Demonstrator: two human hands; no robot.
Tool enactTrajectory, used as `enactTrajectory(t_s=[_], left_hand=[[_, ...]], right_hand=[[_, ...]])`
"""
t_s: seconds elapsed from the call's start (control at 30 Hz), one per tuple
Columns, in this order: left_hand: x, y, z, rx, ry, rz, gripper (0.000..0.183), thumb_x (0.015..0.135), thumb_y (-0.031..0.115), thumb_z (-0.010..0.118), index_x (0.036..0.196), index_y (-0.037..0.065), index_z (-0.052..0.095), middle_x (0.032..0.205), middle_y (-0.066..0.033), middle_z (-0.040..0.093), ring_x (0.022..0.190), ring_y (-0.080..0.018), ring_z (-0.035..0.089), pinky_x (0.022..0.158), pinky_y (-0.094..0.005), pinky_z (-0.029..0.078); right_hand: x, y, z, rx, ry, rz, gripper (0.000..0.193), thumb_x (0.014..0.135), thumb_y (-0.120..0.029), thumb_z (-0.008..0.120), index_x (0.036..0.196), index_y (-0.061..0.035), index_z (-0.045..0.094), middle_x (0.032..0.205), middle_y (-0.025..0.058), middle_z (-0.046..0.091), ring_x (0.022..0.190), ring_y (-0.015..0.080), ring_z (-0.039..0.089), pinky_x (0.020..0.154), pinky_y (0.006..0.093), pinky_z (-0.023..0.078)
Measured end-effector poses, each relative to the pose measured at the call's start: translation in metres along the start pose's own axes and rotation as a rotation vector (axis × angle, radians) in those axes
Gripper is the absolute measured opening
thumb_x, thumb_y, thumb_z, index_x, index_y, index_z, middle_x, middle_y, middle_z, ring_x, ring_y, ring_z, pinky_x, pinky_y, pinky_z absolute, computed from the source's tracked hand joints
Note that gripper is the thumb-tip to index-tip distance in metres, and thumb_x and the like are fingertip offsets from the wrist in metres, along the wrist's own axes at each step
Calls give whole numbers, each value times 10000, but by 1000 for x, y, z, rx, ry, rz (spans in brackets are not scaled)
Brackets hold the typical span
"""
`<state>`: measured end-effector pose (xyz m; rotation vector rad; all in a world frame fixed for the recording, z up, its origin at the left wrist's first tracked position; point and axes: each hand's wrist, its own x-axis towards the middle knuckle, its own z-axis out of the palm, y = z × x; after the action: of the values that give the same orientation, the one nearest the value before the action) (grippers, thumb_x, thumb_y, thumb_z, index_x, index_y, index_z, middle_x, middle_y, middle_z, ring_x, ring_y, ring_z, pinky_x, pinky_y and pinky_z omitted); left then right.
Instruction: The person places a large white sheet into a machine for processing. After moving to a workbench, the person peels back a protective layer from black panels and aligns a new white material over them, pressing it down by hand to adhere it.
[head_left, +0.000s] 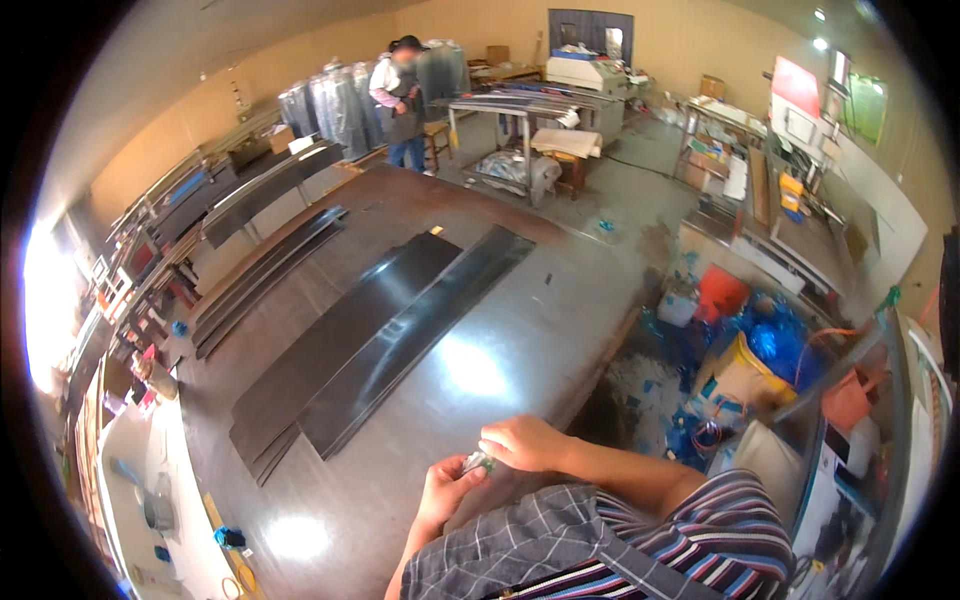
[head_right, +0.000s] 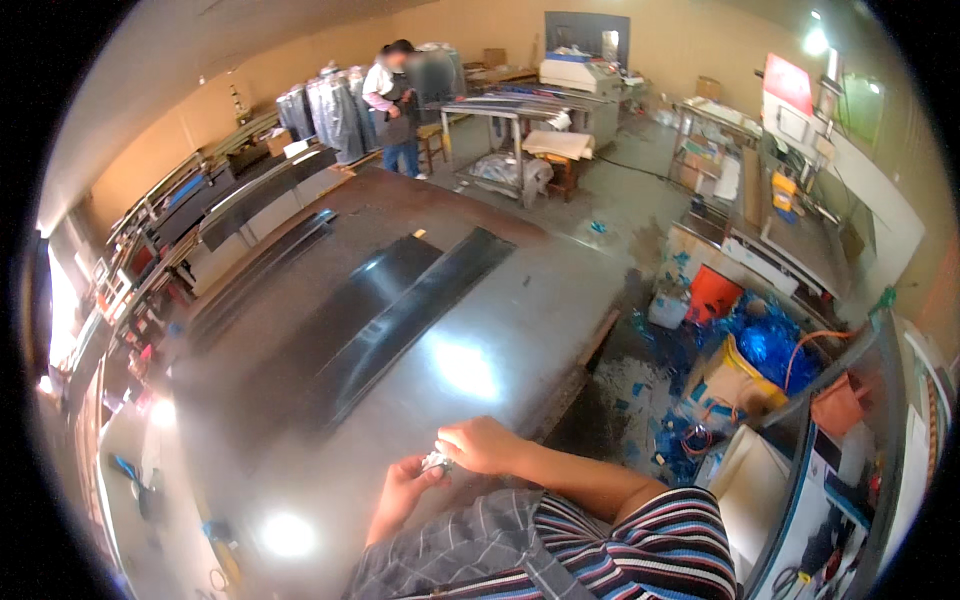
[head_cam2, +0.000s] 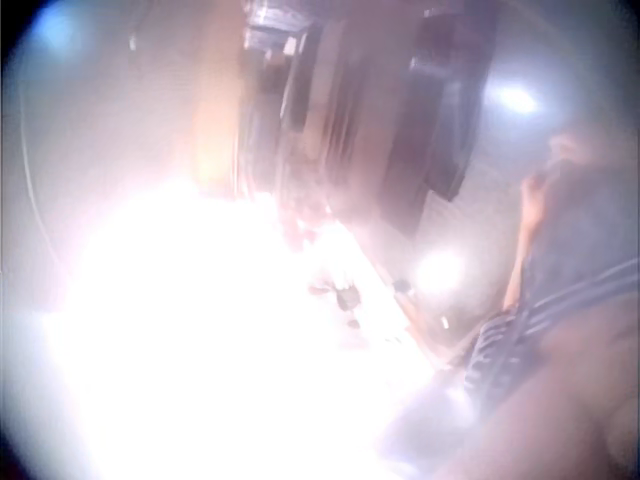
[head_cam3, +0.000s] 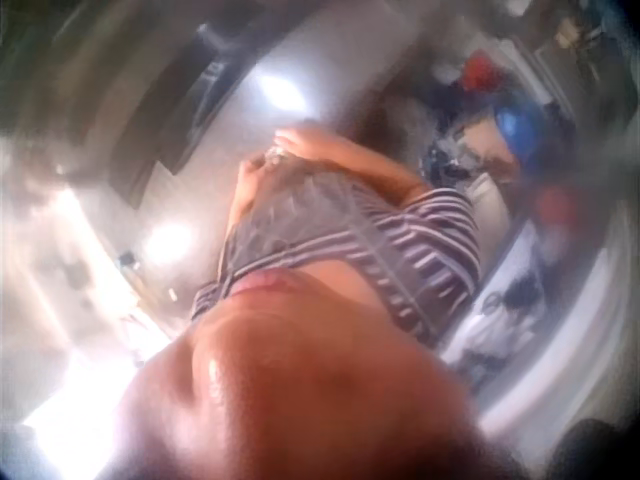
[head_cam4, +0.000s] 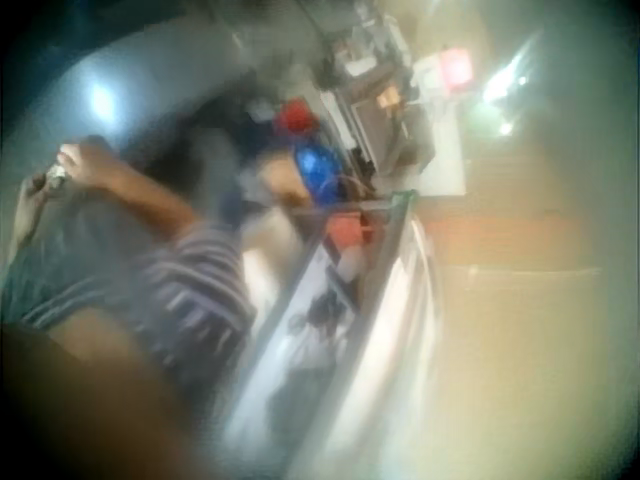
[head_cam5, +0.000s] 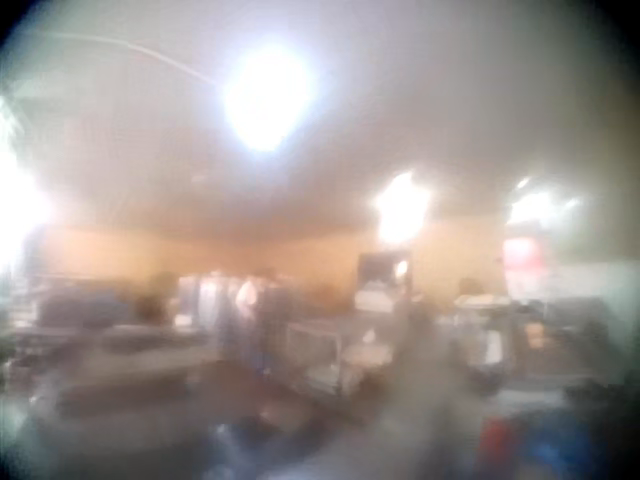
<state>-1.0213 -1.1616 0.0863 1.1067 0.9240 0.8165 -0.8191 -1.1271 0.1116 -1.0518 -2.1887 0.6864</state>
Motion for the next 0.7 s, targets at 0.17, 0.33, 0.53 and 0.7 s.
enactTrajectory(t_s=[0.17, 0.33, 0.53, 0.7], left_hand=[[28, -33, 48, 684, 146, 269, 195, 818, 99, 689, 985, 1, 665, 836, -123, 686, 733, -210, 651, 663, -320, 501], [43, -92, 82, 1000, 90, 539, 231, 803, 98, 685, 1003, -11, 643, 881, -191, 663, 745, -319, 654, 652, -364, 507], [28, -54, 199, 811, -427, 316, 238, 821, 82, 684, 1023, -30, 624, 867, -108, 667, 790, -125, 602, 734, -302, 490], [25, -72, 276, 410, -701, 55, 232, 828, 54, 675, 1041, -24, 626, 878, -75, 656, 821, -91, 576, 737, -255, 475]], right_hand=[[-56, 42, 13, -86, 165, 358, 308, 928, -297, 491, 819, -38, 617, 752, 210, 611, 717, 424, 584, 629, 506, 448], [-118, 65, 24, -163, 244, 524, 403, 899, -317, 482, 695, 7, 608, 739, 233, 621, 714, 424, 607, 637, 524, 461], [-231, 5, -48, -35, 439, 881, 515, 937, -446, 444, 702, -42, 658, 713, 206, 637, 686, 406, 620, 640, 512, 470], [-326, -43, -104, -188, 396, 970, 411, 908, -371, 447, 824, -17, 638, 813, 226, 643, 791, 418, 619, 729, 503, 477]])
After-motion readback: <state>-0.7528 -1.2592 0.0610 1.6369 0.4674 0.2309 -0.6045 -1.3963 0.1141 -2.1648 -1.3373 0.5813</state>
